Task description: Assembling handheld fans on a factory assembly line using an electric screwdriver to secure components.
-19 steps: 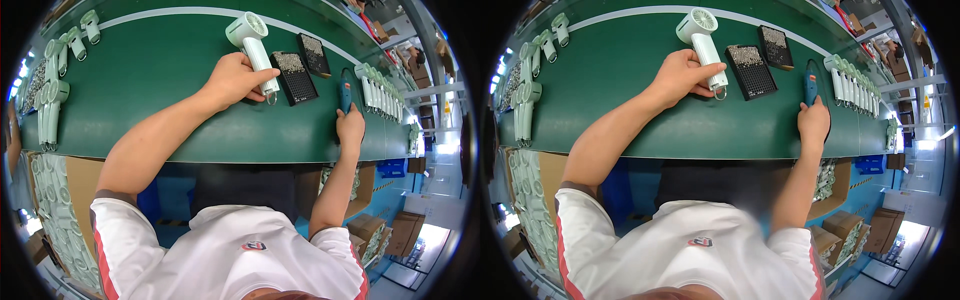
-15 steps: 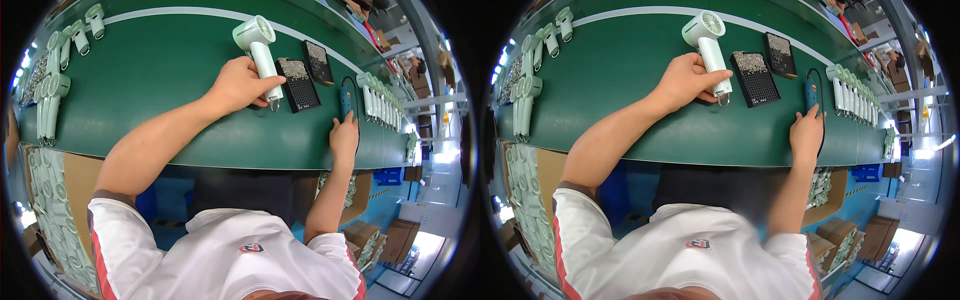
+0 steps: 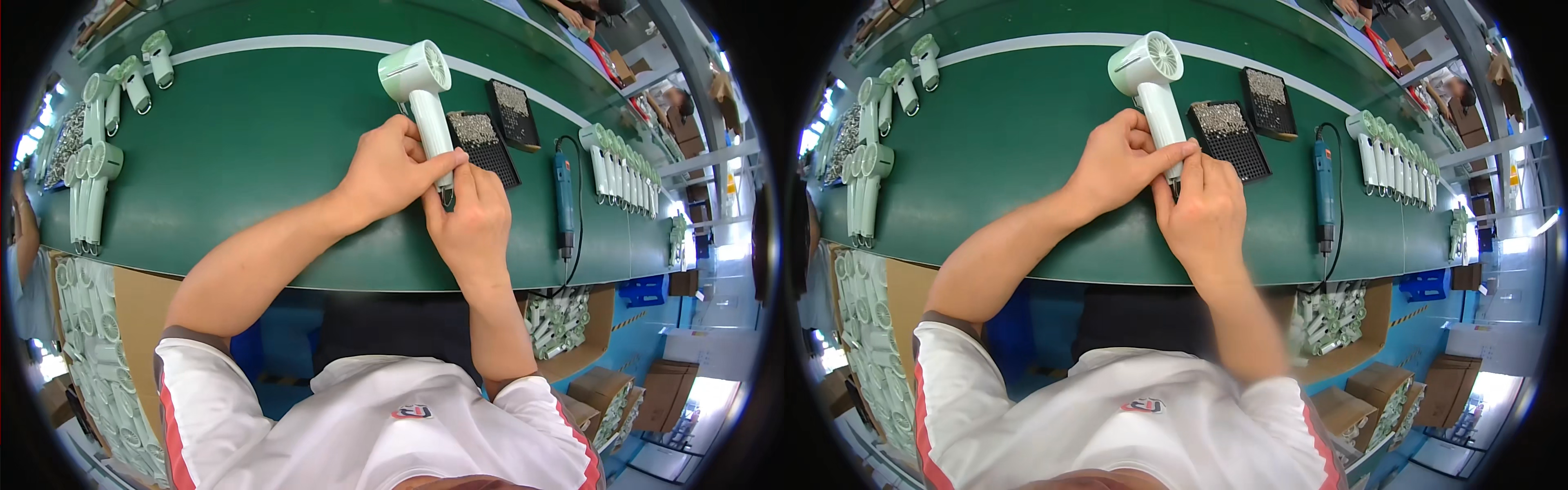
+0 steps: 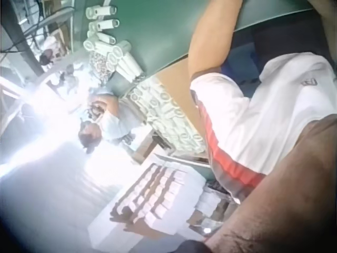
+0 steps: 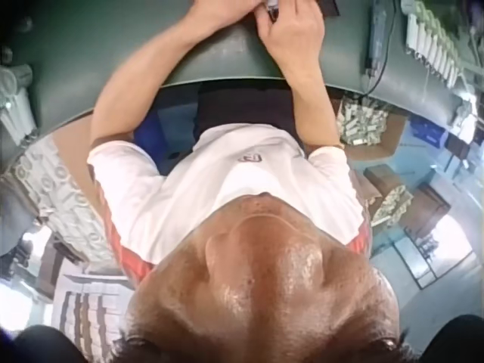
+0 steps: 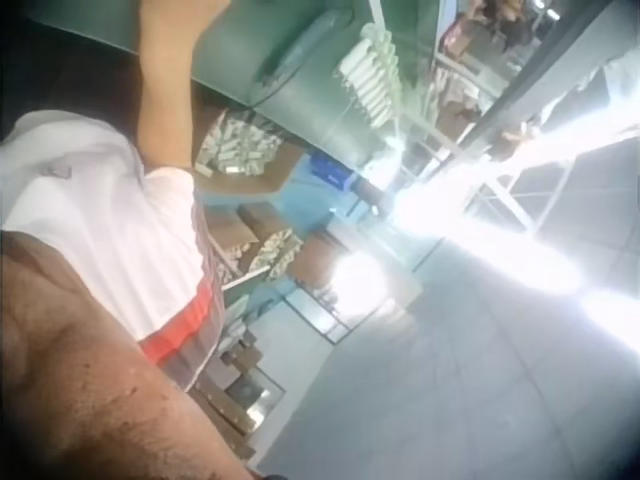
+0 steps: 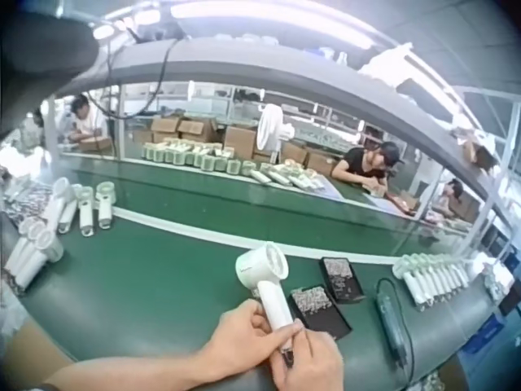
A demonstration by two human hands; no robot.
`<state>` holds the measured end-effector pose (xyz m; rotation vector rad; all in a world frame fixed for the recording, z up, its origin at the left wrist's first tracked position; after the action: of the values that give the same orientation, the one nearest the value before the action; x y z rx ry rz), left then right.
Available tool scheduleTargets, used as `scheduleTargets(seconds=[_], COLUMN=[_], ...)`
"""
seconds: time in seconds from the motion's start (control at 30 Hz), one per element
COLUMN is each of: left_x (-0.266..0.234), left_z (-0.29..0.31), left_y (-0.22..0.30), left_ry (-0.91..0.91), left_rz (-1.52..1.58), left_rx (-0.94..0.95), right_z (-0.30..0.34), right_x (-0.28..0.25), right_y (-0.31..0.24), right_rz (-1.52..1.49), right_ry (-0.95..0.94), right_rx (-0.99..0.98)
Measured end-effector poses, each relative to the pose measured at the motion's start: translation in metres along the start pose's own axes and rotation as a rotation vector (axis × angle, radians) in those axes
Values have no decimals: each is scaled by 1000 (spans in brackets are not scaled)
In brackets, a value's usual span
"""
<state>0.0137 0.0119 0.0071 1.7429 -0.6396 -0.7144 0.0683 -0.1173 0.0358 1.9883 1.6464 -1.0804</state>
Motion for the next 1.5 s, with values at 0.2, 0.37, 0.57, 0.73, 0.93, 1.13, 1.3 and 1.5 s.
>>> scheduleTargets(seconds=[0.2, 0.37, 0.57, 0.73, 0.93, 1.13, 1.3, 1.5], left_x=[-12, -62, -62, -41, -37, -30, -24, -21], left_z=[-2, -23, -53, -44, -40, -44, -42, -38], left_y=[13, 21, -10, -16, -12, -16, -13, -11], left_ry=[-143, 65, -566, -702, -627, -602, -706, -705], left_rz=[77, 173, 396, 312, 145, 80, 112, 33], left_rx=[41, 331, 112, 78, 76, 137, 170, 198], right_z=[5, 34, 55, 62, 70, 73, 79, 52], right_x=[-2, -8, -19, -15, -19, -23, -29, -40], right_y=[21, 27, 14, 14, 19, 20, 16, 33], right_rz=[-500, -1247, -1352, -1425, -1411, -1354, -1111, -465], right_ry=[-82, -335, -412, -397, -429, -424, -613, -984], right_rx=[454, 1094, 1266, 1355, 1401, 1406, 1378, 654])
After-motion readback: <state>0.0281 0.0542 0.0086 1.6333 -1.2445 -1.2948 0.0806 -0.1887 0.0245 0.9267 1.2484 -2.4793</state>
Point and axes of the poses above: each hand's wrist, its own z-axis away from the middle knuckle, its own x-axis out of the palm, y = z × x, the point moved 5 cm from there along -z, towards the middle knuckle, and after that the axes turned 5 degrees about x, right-handed, at the moved point
